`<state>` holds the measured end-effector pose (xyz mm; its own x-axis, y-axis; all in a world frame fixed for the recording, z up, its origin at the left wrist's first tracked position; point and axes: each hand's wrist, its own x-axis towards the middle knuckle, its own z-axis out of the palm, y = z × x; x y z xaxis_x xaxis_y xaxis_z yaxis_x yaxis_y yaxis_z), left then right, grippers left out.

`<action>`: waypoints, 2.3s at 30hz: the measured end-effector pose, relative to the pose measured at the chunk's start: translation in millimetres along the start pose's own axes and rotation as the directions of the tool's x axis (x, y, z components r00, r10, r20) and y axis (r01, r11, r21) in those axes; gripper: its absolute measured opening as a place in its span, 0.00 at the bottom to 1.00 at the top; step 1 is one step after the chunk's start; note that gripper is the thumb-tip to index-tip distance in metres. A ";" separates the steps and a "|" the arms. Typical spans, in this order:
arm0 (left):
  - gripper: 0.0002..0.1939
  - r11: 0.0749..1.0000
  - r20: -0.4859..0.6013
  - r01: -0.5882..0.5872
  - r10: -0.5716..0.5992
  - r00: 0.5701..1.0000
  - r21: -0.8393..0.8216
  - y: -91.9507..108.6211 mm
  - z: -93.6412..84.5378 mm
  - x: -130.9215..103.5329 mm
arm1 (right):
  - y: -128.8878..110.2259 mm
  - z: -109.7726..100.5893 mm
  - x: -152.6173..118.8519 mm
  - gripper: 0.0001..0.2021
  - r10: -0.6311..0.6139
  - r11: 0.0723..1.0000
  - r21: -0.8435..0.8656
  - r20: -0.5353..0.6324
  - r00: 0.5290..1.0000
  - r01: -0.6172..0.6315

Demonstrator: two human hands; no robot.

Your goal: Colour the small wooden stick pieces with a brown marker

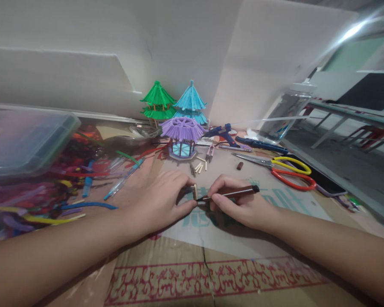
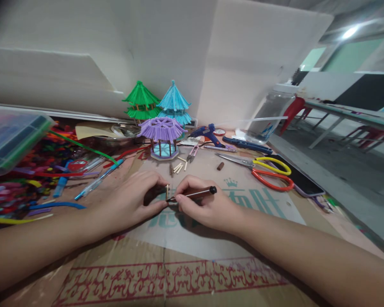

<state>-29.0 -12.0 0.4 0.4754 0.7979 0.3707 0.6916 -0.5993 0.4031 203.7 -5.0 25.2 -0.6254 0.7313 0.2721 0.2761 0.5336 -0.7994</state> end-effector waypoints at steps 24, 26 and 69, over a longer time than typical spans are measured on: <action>0.10 0.998 0.015 0.017 -0.016 1.000 -0.056 1.8 0.2 -1.4 | 5.3 -1.3 -0.4 0.07 -0.129 0.991 -0.030 -0.105 0.986 0.127; 0.11 0.997 0.016 0.014 -0.013 1.000 -0.072 1.2 1.0 -1.6 | 6.0 -1.5 -0.7 0.07 -0.108 0.994 -0.014 -0.098 0.989 0.107; 0.19 0.970 -0.060 -0.218 0.213 0.975 -0.108 5.6 1.0 -6.6 | -0.8 9.7 4.7 0.15 0.214 0.895 0.399 0.013 0.977 -0.202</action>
<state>-27.7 -20.5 -0.7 0.5780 0.6469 0.4973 0.5086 -0.7622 0.4004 193.5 -6.1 22.0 -0.5613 0.8230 0.0876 0.0822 0.1608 -0.9836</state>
